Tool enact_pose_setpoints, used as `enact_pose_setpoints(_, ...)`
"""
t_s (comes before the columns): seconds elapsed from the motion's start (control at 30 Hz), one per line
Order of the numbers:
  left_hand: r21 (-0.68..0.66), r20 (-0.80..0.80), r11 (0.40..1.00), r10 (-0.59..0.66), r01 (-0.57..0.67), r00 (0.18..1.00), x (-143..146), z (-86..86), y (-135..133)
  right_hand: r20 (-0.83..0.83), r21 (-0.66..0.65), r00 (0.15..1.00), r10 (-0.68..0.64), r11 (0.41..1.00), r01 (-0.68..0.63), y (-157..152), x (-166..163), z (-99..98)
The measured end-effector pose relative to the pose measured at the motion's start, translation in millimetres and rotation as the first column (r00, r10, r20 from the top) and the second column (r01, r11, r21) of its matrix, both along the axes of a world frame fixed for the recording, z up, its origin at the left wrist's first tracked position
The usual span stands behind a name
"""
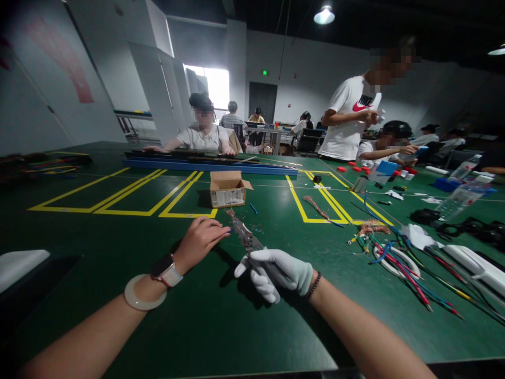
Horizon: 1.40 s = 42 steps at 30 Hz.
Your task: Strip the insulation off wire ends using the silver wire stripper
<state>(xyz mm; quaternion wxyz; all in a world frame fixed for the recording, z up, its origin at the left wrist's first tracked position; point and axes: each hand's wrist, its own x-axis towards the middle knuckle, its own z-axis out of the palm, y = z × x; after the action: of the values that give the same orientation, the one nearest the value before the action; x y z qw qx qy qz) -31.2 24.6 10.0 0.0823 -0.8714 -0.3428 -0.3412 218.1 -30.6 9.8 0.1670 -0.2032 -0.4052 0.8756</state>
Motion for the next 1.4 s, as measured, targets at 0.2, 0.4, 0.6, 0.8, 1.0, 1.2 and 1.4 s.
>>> enact_pose_setpoints(0.2, 0.008, 0.029, 0.996, -0.093, 0.093, 0.995, -12.7, 4.4, 8.0, 0.029, 0.018, 0.999, 0.045, 0.999, -0.045, -2.2, 2.6, 3.1)
enact_pose_setpoints(0.4, 0.049, 0.008, 0.99, -0.132, 0.131, 0.991, -17.4, 5.5, 12.3, -0.011, 0.009, 0.992, 0.122, 0.993, -0.122, -1.0, -1.1, -6.5)
enact_pose_setpoints(0.6, 0.037, 0.022, 0.989, -0.146, 0.145, 0.989, -12.4, 1.8, 10.3, -0.038, -0.015, 0.988, 0.146, 0.989, -0.147, -4.3, -4.8, -11.1)
enact_pose_setpoints(0.8, -0.018, 0.049, 0.962, -0.272, 0.273, 0.961, -8.7, -1.5, 6.1, -0.045, -0.019, 0.986, 0.158, 0.987, -0.159, -10.1, -8.9, -7.0)
enact_pose_setpoints(1.0, 0.021, 0.103, 0.975, -0.22, 0.219, 0.97, -8.6, -1.7, 5.6, 0.009, 0.117, 0.979, 0.203, 0.972, -0.202, -8.3, -9.8, -0.4)
enact_pose_setpoints(1.2, 0.053, 0.087, 0.99, -0.133, 0.129, 0.987, -3.2, -0.9, 2.4, 0.096, 0.379, 0.995, -0.011, 0.925, -0.026, -5.7, -8.5, 12.2)
enact_pose_setpoints(1.4, 0.058, 0.043, 0.998, -0.013, 0.011, 0.999, -7.7, -4.0, 11.9, 0.223, 0.462, 0.97, -0.101, 0.887, -0.014, -2.0, 6.5, 24.0)
